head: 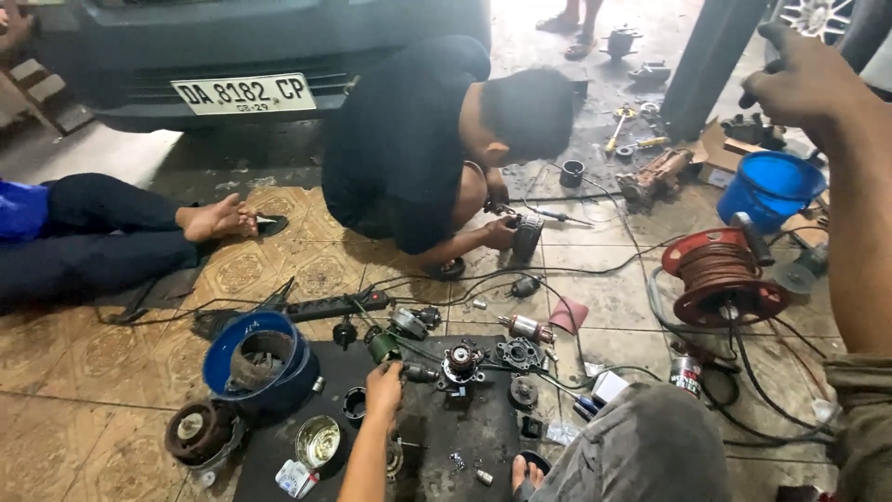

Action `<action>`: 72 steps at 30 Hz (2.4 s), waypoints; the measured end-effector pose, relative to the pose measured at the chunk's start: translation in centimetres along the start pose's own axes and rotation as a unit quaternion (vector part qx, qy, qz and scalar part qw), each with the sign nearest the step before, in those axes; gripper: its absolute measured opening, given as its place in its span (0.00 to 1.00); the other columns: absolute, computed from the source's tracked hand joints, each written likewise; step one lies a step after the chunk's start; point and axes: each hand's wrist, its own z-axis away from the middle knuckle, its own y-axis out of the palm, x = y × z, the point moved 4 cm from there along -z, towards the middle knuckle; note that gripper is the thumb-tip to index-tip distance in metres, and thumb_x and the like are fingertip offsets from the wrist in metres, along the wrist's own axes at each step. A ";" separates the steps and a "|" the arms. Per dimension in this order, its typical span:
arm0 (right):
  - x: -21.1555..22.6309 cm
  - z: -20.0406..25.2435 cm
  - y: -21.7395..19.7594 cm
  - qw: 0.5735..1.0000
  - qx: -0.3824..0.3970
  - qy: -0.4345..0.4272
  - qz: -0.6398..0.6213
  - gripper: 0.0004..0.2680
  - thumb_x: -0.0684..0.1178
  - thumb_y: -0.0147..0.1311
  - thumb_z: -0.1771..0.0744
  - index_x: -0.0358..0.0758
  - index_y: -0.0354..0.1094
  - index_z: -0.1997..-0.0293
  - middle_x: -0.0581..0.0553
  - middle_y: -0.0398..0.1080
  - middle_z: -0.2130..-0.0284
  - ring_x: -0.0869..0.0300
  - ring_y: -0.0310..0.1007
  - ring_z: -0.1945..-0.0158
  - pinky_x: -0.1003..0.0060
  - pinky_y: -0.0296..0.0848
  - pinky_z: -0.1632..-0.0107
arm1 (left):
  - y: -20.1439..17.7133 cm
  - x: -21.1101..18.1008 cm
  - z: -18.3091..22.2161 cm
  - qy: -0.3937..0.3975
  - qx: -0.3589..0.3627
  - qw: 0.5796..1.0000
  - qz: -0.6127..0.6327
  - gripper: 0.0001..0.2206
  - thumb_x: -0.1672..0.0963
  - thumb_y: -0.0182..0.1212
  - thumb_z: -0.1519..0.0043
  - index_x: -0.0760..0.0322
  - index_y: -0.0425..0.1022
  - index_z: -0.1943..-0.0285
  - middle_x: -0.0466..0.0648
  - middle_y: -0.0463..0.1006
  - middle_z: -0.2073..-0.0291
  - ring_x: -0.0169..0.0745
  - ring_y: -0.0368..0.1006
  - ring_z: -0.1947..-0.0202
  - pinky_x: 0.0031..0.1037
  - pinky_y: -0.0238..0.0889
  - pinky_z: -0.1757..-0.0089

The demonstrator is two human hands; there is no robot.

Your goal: Disassembling and inspecting the internal components of a vehicle starter motor on a workshop floor.

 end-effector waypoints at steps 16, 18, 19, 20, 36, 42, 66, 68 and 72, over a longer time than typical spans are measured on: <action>33.8 10.5 1.8 0.923 0.231 -0.306 -0.017 0.24 0.47 0.47 0.29 0.56 0.47 0.22 0.46 0.73 0.68 0.65 0.60 0.79 0.73 0.64 0.77 | 1.1 -1.2 1.3 -0.025 0.023 0.999 -0.010 0.17 0.54 0.51 0.32 0.65 0.78 0.39 0.49 0.65 0.76 0.42 0.56 0.79 0.32 0.48 0.75; 36.5 10.5 3.8 0.915 0.208 -0.346 0.007 0.24 0.48 0.46 0.31 0.57 0.49 0.23 0.38 0.72 0.58 0.50 0.66 0.63 0.58 0.68 0.64 | 0.4 0.1 0.1 -0.021 0.007 1.000 -0.020 0.20 0.54 0.53 0.34 0.64 0.76 0.36 0.52 0.72 0.71 0.44 0.61 0.79 0.34 0.52 0.74; 37.7 10.4 4.8 0.899 0.190 -0.393 0.029 0.24 0.50 0.45 0.32 0.58 0.51 0.24 0.30 0.71 0.47 0.36 0.72 0.46 0.42 0.72 0.51 | 0.2 0.6 -0.5 -0.019 -0.018 0.999 -0.025 0.23 0.53 0.56 0.36 0.64 0.74 0.32 0.56 0.80 0.67 0.46 0.66 0.79 0.36 0.56 0.73; 36.7 9.6 4.9 0.907 0.184 -0.377 0.039 0.24 0.50 0.45 0.32 0.58 0.51 0.24 0.30 0.71 0.47 0.36 0.72 0.46 0.42 0.72 0.51 | 0.4 0.4 -1.0 -0.013 -0.001 0.999 -0.033 0.23 0.53 0.56 0.36 0.64 0.74 0.32 0.56 0.80 0.67 0.46 0.66 0.79 0.36 0.56 0.73; 12.8 11.6 14.6 0.913 0.394 -0.092 0.049 0.15 0.43 0.43 0.31 0.39 0.65 0.36 0.41 0.70 0.39 0.57 0.77 0.43 0.62 0.78 0.38 | 0.9 -1.0 -0.2 -0.040 -0.028 0.999 -0.020 0.12 0.54 0.53 0.32 0.64 0.80 0.52 0.54 0.71 0.72 0.48 0.61 0.76 0.37 0.52 0.73; 10.7 16.0 21.3 0.877 0.458 -0.136 0.057 0.10 0.46 0.45 0.30 0.39 0.71 0.47 0.44 0.77 0.58 0.58 0.75 0.61 0.63 0.78 0.55 | 0.3 0.3 -0.4 -0.035 -0.036 0.998 -0.035 0.12 0.53 0.54 0.33 0.65 0.79 0.53 0.53 0.68 0.77 0.46 0.58 0.80 0.36 0.49 0.75; 6.5 20.0 26.4 0.866 0.493 -0.084 0.000 0.11 0.46 0.46 0.31 0.44 0.75 0.47 0.47 0.78 0.59 0.57 0.76 0.61 0.63 0.76 0.56 | 0.1 1.5 -1.4 -0.033 -0.030 0.999 -0.023 0.11 0.54 0.53 0.32 0.65 0.78 0.55 0.50 0.60 0.81 0.45 0.53 0.82 0.36 0.47 0.78; 6.2 20.2 26.5 0.865 0.496 -0.073 0.000 0.11 0.46 0.46 0.31 0.44 0.75 0.47 0.48 0.78 0.61 0.59 0.74 0.63 0.66 0.75 0.59 | 0.1 2.0 -1.9 -0.037 -0.031 0.999 -0.023 0.11 0.54 0.53 0.32 0.65 0.78 0.55 0.50 0.59 0.82 0.45 0.52 0.82 0.36 0.46 0.78; 6.3 20.4 26.2 0.864 0.499 -0.063 -0.019 0.10 0.44 0.47 0.31 0.42 0.74 0.47 0.46 0.77 0.61 0.58 0.74 0.63 0.64 0.74 0.58 | 0.0 1.8 -1.6 -0.019 -0.031 0.999 -0.029 0.12 0.53 0.53 0.34 0.65 0.79 0.57 0.50 0.61 0.81 0.45 0.56 0.81 0.37 0.49 0.78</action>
